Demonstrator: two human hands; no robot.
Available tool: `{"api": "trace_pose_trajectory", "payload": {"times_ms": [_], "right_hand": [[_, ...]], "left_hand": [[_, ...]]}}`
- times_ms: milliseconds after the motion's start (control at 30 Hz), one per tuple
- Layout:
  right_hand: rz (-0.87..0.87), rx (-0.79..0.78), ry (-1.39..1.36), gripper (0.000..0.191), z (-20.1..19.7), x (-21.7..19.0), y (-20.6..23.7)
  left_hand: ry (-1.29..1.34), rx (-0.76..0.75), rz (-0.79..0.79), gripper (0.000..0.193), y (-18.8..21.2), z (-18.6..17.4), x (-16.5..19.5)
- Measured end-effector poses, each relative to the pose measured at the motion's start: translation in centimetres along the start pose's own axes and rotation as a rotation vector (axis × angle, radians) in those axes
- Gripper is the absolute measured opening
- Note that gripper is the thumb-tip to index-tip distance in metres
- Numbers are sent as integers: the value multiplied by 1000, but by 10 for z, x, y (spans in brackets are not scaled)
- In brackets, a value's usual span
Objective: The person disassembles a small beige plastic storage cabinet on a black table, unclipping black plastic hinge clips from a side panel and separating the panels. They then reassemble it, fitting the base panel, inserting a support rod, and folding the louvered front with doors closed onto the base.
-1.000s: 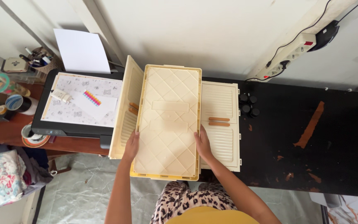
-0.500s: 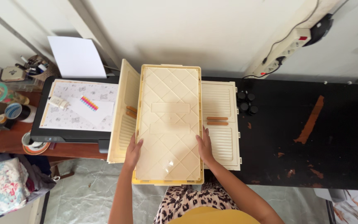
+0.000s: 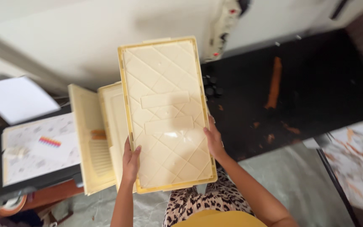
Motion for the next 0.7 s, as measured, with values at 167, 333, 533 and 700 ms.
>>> {"api": "trace_pose_trajectory", "payload": {"times_ms": [167,333,533,700], "right_hand": [[-21,101,-135,60,-112,-27,3],[-75,217,-30,56,-251,-42,6],[52,365,-152,57,-430,-49,36],[114,426,-63,55,-562,-69,51]], "left_hand": [[25,-148,53,69,14,105,13],[47,-257,-28,69,46,233,3],[206,-366,-14,68,118,399,-21],[311,-377,-58,64,179,519,-49]]}}
Point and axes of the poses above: each hand's wrist, its own y-axis away from the middle knuckle, its own z-axis out of the palm, x = y × z, the point moved 10 cm from there along -y, towards the middle knuckle, and after that the axes turned 10 degrees about x, right-handed, at the moved point
